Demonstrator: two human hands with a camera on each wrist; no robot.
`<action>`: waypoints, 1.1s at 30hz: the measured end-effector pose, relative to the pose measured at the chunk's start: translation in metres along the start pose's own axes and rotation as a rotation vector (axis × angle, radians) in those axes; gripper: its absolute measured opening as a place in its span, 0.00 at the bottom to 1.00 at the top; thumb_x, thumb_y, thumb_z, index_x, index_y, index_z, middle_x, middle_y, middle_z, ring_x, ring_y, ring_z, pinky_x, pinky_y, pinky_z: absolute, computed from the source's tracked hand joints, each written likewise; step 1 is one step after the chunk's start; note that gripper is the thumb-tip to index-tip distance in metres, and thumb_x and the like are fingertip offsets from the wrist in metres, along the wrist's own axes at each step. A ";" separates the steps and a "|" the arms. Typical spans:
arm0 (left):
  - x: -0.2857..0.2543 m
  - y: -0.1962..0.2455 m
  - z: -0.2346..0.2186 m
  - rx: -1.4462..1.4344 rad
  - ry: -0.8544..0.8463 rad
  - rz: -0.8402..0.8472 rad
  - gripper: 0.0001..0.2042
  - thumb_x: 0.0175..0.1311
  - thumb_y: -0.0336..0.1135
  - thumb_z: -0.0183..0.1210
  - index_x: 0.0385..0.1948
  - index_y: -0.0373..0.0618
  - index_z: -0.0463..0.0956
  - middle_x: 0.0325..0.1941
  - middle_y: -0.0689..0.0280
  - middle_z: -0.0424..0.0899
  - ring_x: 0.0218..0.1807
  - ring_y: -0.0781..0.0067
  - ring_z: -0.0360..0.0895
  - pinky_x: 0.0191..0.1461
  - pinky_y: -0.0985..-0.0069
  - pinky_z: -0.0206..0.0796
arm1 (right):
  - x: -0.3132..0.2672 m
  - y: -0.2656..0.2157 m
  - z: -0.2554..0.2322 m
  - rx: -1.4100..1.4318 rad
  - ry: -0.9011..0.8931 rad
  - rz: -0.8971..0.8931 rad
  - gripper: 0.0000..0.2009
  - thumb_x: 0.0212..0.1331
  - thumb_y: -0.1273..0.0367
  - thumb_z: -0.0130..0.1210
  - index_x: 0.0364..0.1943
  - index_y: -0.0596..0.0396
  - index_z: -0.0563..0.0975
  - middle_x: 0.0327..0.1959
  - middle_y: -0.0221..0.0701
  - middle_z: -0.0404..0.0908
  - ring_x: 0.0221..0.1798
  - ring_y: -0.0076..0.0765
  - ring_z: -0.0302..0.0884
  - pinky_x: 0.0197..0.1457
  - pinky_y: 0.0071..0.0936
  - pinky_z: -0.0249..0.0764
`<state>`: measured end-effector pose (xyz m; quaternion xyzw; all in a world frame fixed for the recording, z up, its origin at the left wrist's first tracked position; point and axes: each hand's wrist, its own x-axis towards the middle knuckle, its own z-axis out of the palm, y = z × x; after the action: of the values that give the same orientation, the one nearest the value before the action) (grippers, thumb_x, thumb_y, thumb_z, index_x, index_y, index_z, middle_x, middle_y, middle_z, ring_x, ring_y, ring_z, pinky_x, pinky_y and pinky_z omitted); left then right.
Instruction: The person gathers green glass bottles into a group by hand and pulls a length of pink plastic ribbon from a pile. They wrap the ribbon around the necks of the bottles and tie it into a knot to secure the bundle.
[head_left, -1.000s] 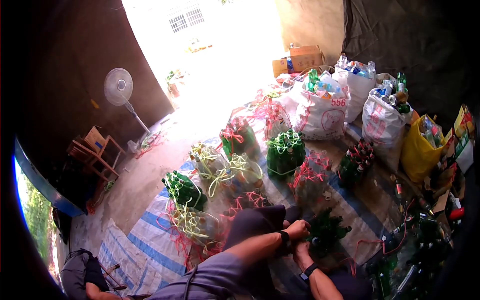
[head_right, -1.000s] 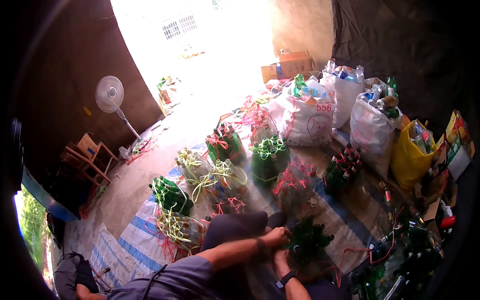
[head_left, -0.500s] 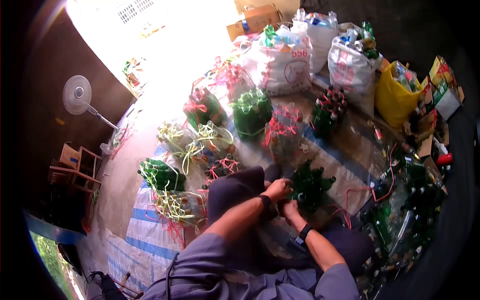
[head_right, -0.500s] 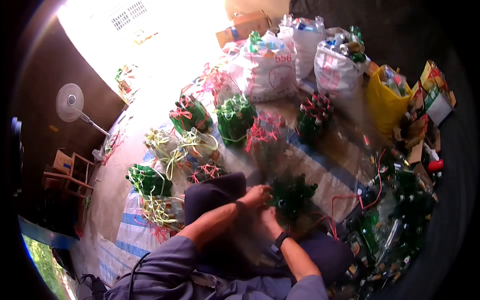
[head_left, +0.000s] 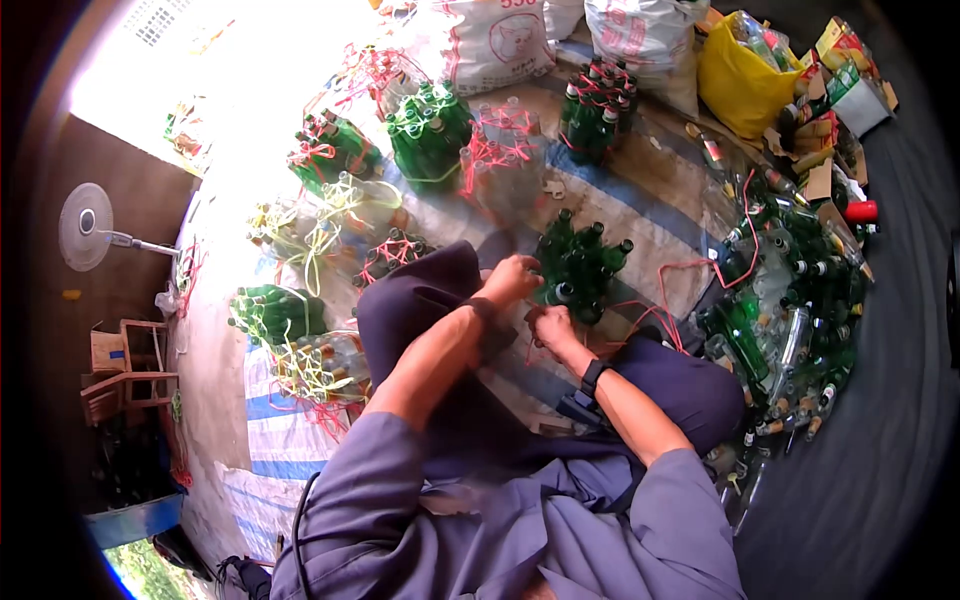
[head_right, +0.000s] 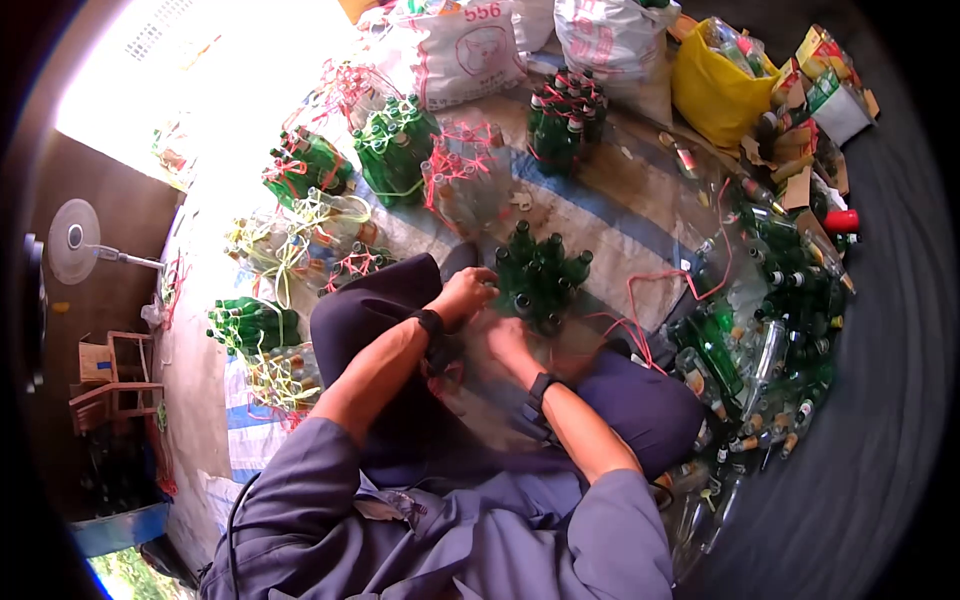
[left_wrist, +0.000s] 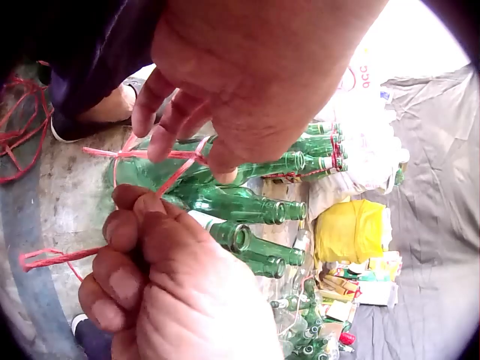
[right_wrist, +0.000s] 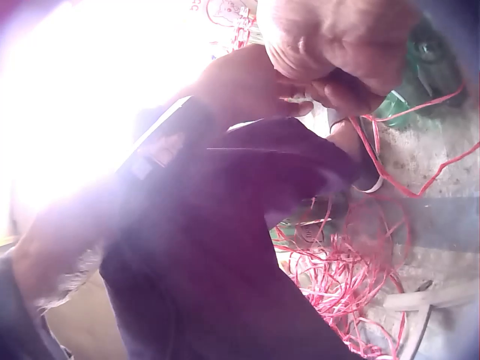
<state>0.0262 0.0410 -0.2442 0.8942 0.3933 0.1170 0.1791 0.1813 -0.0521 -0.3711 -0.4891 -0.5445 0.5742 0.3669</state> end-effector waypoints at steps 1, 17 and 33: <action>0.006 0.018 -0.016 -0.452 -0.117 -0.468 0.14 0.56 0.40 0.59 0.37 0.38 0.83 0.45 0.55 0.83 0.45 0.55 0.81 0.51 0.66 0.73 | -0.004 -0.023 -0.002 0.021 -0.006 0.015 0.08 0.58 0.72 0.49 0.24 0.58 0.76 0.14 0.23 0.66 0.13 0.19 0.58 0.15 0.21 0.51; 0.008 0.024 -0.032 -0.357 -0.174 -0.566 0.25 0.54 0.48 0.63 0.47 0.36 0.77 0.41 0.49 0.83 0.43 0.53 0.83 0.48 0.63 0.73 | -0.044 -0.048 -0.055 0.053 -0.148 0.318 0.09 0.54 0.70 0.55 0.21 0.59 0.76 0.16 0.25 0.70 0.12 0.17 0.59 0.13 0.20 0.51; 0.019 0.035 -0.073 -0.156 -0.085 -0.087 0.11 0.61 0.37 0.55 0.35 0.39 0.80 0.38 0.55 0.81 0.40 0.55 0.80 0.43 0.63 0.73 | -0.061 -0.129 -0.085 -0.113 -0.061 0.616 0.10 0.51 0.67 0.58 0.21 0.61 0.80 0.14 0.29 0.75 0.12 0.21 0.65 0.14 0.22 0.59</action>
<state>0.0359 0.0498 -0.1618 0.8636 0.4137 0.1015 0.2697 0.2646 -0.0698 -0.2286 -0.6330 -0.4125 0.6418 0.1315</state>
